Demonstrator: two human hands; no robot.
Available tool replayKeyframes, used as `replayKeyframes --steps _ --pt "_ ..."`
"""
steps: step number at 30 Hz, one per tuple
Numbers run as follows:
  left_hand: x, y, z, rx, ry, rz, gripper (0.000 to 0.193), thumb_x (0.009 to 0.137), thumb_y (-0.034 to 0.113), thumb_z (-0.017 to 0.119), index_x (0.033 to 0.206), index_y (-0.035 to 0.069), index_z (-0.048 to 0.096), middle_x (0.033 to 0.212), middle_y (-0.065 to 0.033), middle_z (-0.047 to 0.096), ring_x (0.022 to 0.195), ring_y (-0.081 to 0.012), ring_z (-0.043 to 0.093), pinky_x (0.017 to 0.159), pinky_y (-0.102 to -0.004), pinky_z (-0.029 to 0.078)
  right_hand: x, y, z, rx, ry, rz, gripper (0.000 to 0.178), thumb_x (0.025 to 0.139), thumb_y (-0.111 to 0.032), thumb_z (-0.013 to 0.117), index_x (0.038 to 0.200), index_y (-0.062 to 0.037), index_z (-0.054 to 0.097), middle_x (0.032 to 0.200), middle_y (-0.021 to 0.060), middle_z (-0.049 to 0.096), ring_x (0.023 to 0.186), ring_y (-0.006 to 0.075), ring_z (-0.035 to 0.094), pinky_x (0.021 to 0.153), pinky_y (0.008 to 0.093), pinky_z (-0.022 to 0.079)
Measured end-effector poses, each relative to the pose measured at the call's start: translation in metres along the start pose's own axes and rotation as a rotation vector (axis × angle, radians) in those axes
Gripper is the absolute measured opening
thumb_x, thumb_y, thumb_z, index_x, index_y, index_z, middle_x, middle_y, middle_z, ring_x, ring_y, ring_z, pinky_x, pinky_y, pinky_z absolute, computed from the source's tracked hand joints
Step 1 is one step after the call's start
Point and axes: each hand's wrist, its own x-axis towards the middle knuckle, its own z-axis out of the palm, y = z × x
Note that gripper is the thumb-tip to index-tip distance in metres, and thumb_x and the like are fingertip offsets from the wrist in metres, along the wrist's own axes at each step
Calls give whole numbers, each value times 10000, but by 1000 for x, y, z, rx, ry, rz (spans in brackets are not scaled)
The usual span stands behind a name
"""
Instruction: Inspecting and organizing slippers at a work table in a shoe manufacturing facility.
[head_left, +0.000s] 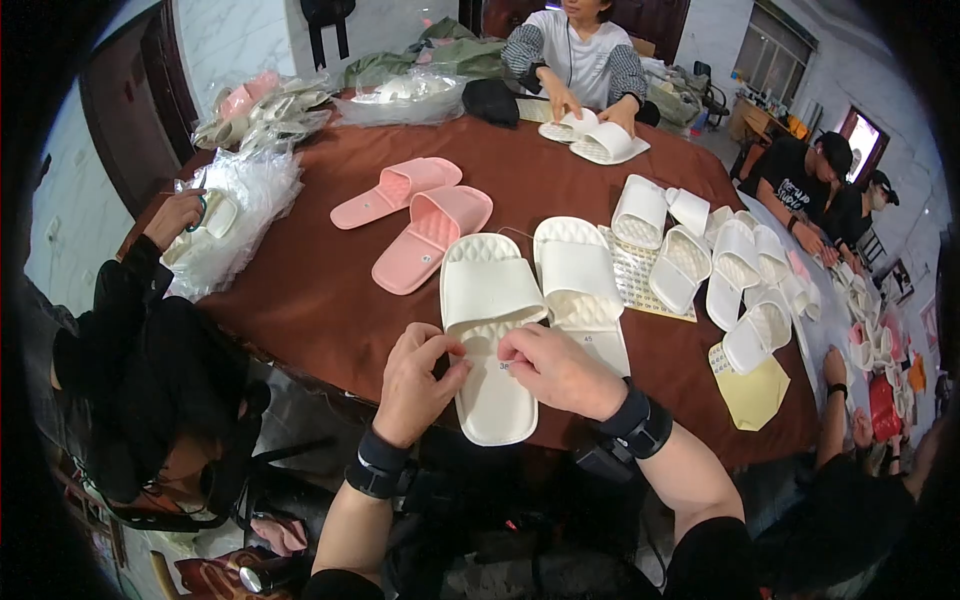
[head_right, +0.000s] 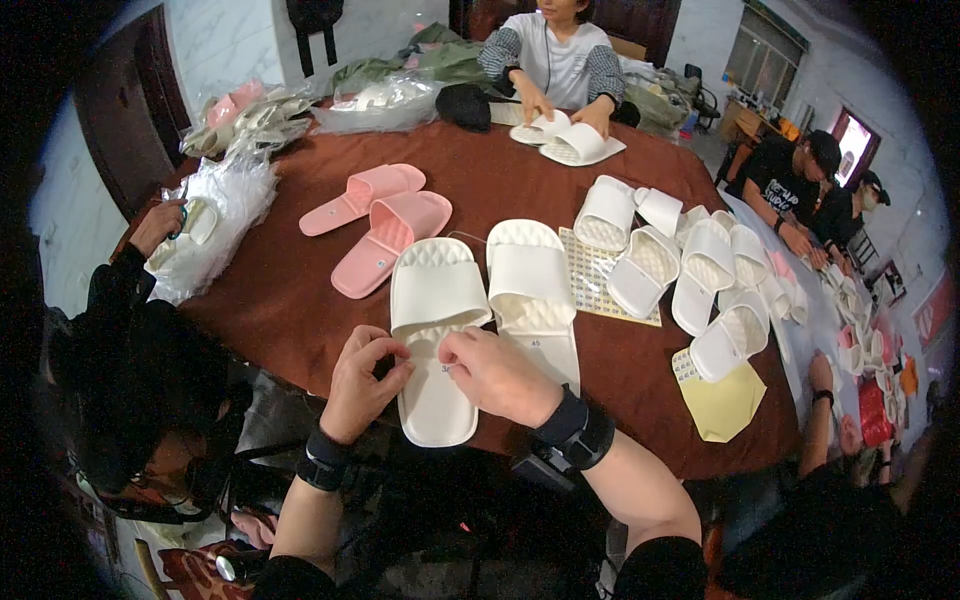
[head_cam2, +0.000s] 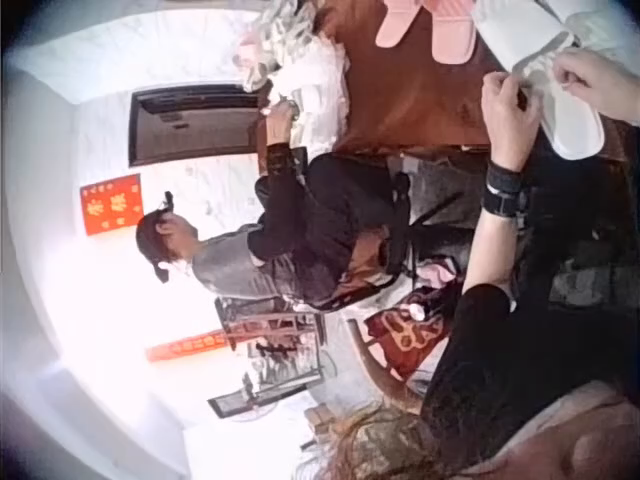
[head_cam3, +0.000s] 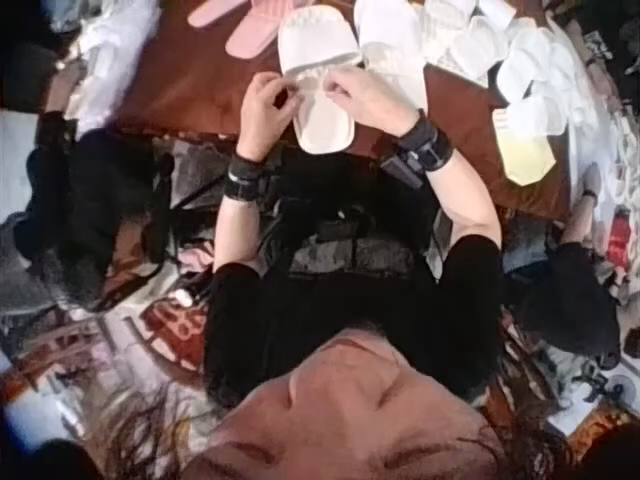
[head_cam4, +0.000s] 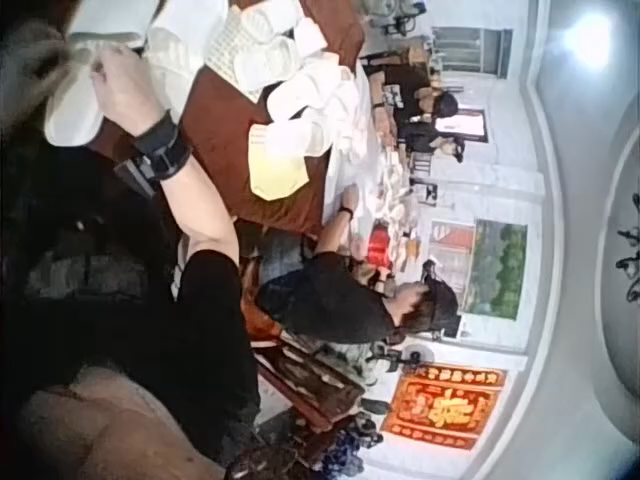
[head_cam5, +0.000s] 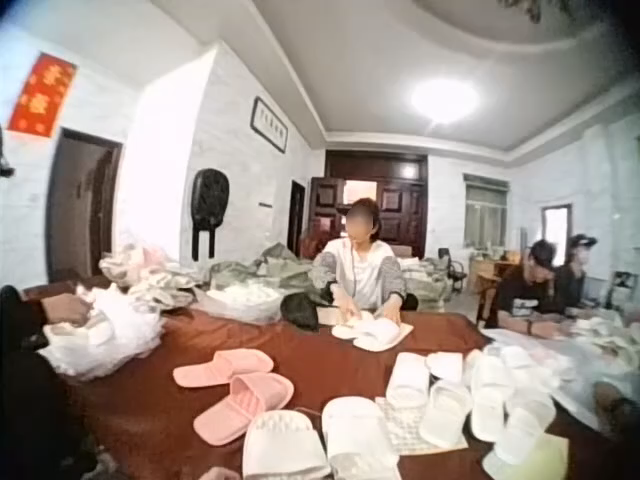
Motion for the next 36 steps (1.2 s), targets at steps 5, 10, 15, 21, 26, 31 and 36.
replayKeyframes --steps 5,10,15,21,26,31,36 --pt "7 1 -2 -58 -25 -37 170 737 64 743 894 44 681 901 -96 589 874 -279 598 762 -365 490 0 -2 -2 21 -30 29 90 874 -72 560 956 -35 550 916 157 591 879 342 584 773 422 478" --pt "10 -1 5 -56 20 -125 114 761 45 706 864 31 659 855 -88 593 767 -249 614 682 -341 500 1 6 1 32 4 -8 120 865 -56 595 981 -34 570 877 127 577 785 270 593 717 368 487" --pt "8 -3 10 -27 112 -77 105 759 40 707 846 27 649 819 -80 592 716 -248 615 650 -339 501 3 2 -1 74 -7 51 129 869 -69 598 986 -28 561 878 124 575 781 260 590 720 362 486" --pt "5 -8 11 28 106 -26 111 786 14 708 868 -6 635 856 -92 595 716 -203 627 647 -305 505 5 3 1 24 -27 35 129 868 -75 602 976 -23 555 875 131 581 782 253 591 718 356 485" --pt "6 -7 11 -1 107 -27 100 796 -2 693 881 -10 640 882 -87 596 741 -196 629 664 -296 511 6 -2 -4 9 -53 48 93 873 -80 584 934 -24 542 890 154 586 823 309 591 742 400 482" --pt "4 -8 10 -2 106 -24 100 798 -2 692 883 -13 639 883 -86 598 743 -190 627 665 -292 511 6 0 -1 -1 -69 37 83 886 -80 555 940 -20 533 938 178 592 890 358 586 785 434 477" --pt "4 -7 11 -2 113 -26 101 800 1 692 884 -7 637 878 -86 598 730 -184 623 657 -288 507 6 -1 -1 42 -62 102 91 897 -82 541 968 -26 531 937 181 591 894 370 584 784 437 476"
